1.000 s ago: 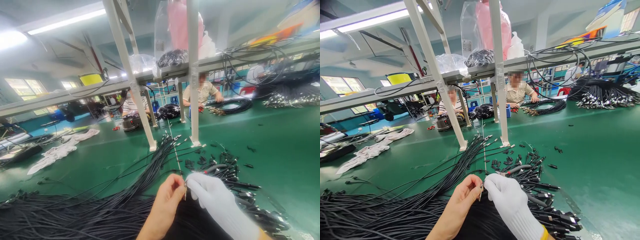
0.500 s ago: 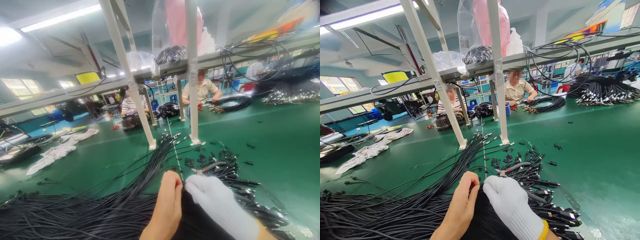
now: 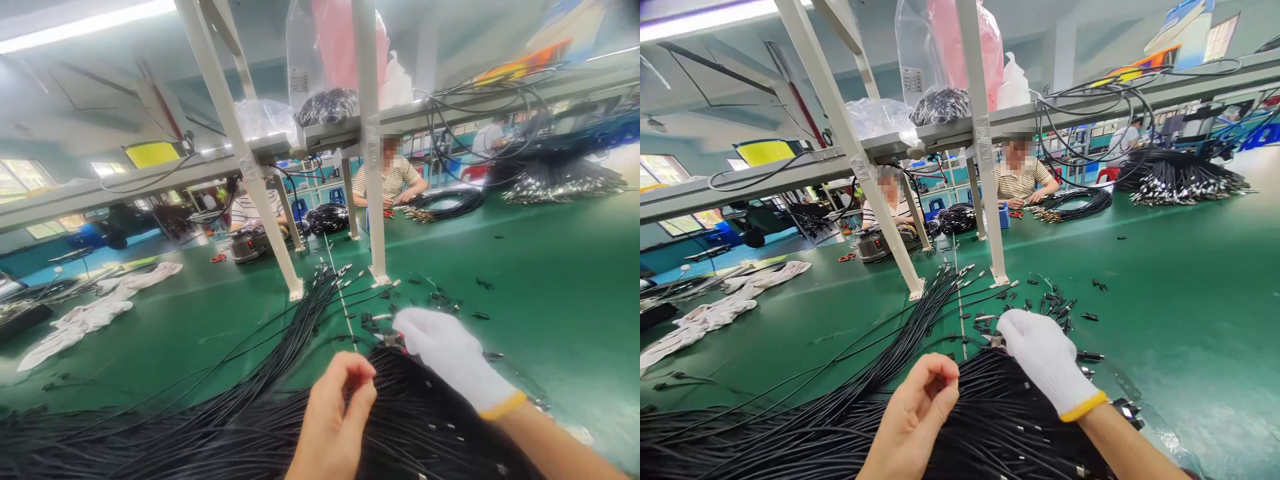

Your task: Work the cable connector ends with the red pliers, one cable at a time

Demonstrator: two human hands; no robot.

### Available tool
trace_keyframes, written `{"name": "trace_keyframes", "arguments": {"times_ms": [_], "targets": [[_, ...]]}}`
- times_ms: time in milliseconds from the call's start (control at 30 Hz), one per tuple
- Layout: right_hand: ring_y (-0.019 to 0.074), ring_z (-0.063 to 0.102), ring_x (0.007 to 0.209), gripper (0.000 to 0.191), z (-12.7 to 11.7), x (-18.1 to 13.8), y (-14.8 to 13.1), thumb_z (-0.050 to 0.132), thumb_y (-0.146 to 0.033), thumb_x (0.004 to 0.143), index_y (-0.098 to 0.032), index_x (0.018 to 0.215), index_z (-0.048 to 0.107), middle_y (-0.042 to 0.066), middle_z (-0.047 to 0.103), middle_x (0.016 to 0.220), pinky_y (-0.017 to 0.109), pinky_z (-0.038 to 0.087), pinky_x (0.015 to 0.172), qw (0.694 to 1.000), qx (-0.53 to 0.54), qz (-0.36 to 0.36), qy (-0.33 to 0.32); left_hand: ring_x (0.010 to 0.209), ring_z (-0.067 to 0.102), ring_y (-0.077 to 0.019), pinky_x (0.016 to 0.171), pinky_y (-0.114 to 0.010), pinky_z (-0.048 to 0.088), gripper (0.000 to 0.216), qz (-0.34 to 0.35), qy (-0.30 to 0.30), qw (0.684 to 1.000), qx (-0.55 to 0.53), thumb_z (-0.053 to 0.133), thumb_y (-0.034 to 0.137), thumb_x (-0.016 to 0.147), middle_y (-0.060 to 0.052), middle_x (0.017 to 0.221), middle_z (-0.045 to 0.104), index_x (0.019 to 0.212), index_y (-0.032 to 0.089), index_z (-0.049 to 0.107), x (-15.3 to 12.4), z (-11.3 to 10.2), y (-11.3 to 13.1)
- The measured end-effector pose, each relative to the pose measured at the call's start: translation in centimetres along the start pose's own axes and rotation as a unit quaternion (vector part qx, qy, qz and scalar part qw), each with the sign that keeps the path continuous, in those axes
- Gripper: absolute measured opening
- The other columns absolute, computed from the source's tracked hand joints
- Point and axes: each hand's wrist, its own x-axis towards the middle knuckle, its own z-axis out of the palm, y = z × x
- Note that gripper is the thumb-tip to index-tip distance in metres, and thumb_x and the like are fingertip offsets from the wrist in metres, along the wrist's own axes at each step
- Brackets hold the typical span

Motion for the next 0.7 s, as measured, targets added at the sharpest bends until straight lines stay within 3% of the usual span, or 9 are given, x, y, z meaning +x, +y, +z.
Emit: {"name": "trace_keyframes", "arguments": {"times_ms": [67, 167, 267, 400, 500, 700], "targets": [[0.0135, 0.055, 0.059, 0.039, -0.6, -0.1, 0.0, 0.033, -0.044, 0.093, -0.024, 0.065, 0.052, -0.004, 0.059, 0.06, 0.024, 0.035, 0.056, 1.0, 0.008, -0.012, -0.012, 0.081, 0.056, -0.0171, 0.073, -0.027, 0.044, 0.011, -0.033, 0.082, 0.995, -0.053, 0.059, 0.032, 0.09, -0.002, 0.087, 0.062, 0.094, 0.022, 0.061, 0.7, -0.3, -0.1], [0.0135, 0.057, 0.063, 0.037, -0.2, -1.4, -1.0, 0.034, -0.046, 0.093, -0.026, 0.067, 0.052, -0.006, 0.06, 0.063, 0.024, 0.037, 0.058, 0.997, -0.016, -0.073, -0.023, 0.075, 0.055, -0.017, 0.071, -0.027, 0.043, 0.014, -0.066, 0.182, 0.98, -0.043, 0.061, 0.033, 0.086, -0.001, 0.078, 0.061, 0.082, 0.02, 0.064, 1.8, -0.6, -0.9], [0.0131, 0.055, 0.057, 0.036, 1.0, -2.7, -1.7, 0.036, -0.043, 0.092, -0.024, 0.064, 0.048, -0.005, 0.056, 0.059, 0.023, 0.033, 0.052, 0.992, -0.064, -0.108, 0.001, 0.078, 0.056, -0.0177, 0.073, -0.028, 0.043, 0.012, -0.078, 0.153, 0.984, -0.046, 0.065, 0.026, 0.079, -0.003, 0.084, 0.063, 0.086, 0.018, 0.071, 2.1, -0.3, -1.8], [0.0098, 0.053, 0.046, 0.031, 2.2, -2.9, -1.2, 0.041, -0.033, 0.091, -0.024, 0.063, 0.05, -0.007, 0.055, 0.054, 0.02, 0.031, 0.046, 0.973, -0.073, -0.2, 0.088, 0.082, 0.057, -0.0169, 0.077, -0.028, 0.045, 0.024, -0.13, 0.079, 0.974, -0.17, 0.074, 0.024, 0.072, -0.005, 0.092, 0.066, 0.095, 0.017, 0.072, 1.7, 0.7, -1.6], [0.0088, 0.051, 0.042, 0.035, 2.8, -2.7, -0.7, 0.041, -0.029, 0.094, -0.023, 0.061, 0.052, -0.006, 0.053, 0.051, 0.02, 0.034, 0.045, 0.937, -0.08, -0.287, 0.182, 0.084, 0.058, -0.0165, 0.083, -0.029, 0.044, 0.03, -0.153, 0.074, 0.951, -0.257, 0.081, 0.03, 0.069, -0.005, 0.09, 0.069, 0.094, 0.016, 0.071, 1.5, 1.1, -1.1], [0.0127, 0.062, 0.05, 0.039, 3.3, -2.7, -0.8, 0.039, -0.022, 0.098, -0.021, 0.068, 0.065, 0.001, 0.068, 0.061, 0.023, 0.046, 0.055, 0.849, -0.101, -0.387, 0.345, 0.072, 0.052, -0.0126, 0.075, -0.027, 0.042, 0.028, -0.175, 0.066, 0.932, -0.31, 0.082, 0.034, 0.071, -0.002, 0.077, 0.064, 0.087, 0.014, 0.072, 1.2, 1.3, -0.5]]}}
